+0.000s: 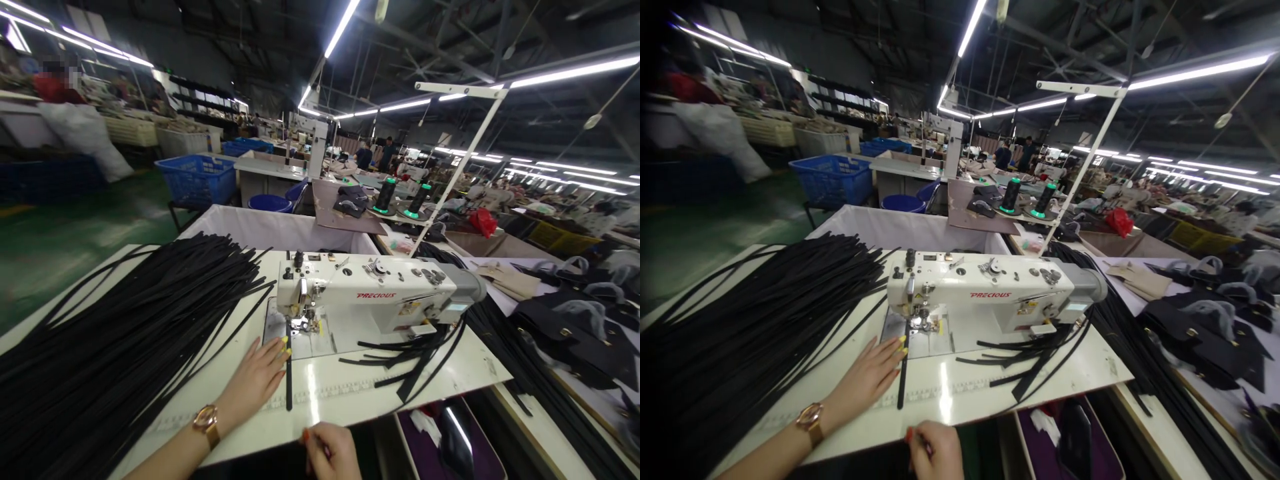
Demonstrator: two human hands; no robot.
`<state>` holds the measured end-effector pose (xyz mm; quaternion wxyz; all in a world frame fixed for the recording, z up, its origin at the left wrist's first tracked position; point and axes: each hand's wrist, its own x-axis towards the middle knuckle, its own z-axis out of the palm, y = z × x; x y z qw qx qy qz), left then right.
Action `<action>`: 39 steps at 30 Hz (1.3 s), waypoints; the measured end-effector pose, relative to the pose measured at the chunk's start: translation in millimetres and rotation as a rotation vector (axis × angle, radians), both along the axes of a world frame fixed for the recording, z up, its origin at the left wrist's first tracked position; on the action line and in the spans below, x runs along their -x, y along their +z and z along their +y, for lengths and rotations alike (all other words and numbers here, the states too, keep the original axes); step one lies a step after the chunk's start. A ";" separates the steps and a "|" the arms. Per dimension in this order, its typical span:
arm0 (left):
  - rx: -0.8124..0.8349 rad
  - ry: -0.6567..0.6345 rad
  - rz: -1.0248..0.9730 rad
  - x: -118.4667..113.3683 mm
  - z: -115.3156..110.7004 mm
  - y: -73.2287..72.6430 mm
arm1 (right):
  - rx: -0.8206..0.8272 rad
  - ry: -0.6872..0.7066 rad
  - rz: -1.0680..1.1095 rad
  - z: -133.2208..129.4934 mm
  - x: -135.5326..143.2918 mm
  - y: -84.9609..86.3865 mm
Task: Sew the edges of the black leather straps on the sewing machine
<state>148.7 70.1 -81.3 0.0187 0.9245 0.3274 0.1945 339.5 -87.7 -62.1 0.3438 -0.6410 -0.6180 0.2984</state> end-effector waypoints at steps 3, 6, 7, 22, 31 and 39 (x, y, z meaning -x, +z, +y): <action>0.008 0.013 0.011 -1.0 -1.0 1.3 | -0.116 -0.060 -0.052 17.3 -17.4 15.2; 0.017 0.017 0.009 -1.6 -1.1 1.6 | -0.190 -0.097 -0.093 35.2 -30.0 16.1; 0.019 0.018 0.012 -1.7 -0.9 1.6 | -0.219 -0.090 -0.112 40.1 -32.6 12.2; 0.051 0.031 0.042 -3.4 8.6 6.4 | -0.349 0.005 -0.184 50.7 -38.3 -19.8; 0.090 0.030 0.021 -4.7 26.9 3.0 | -0.370 0.010 -0.208 50.0 -38.0 -23.2; 0.178 -0.004 -0.109 2.8 49.0 3.3 | -0.402 0.026 -0.266 52.2 -37.8 -23.3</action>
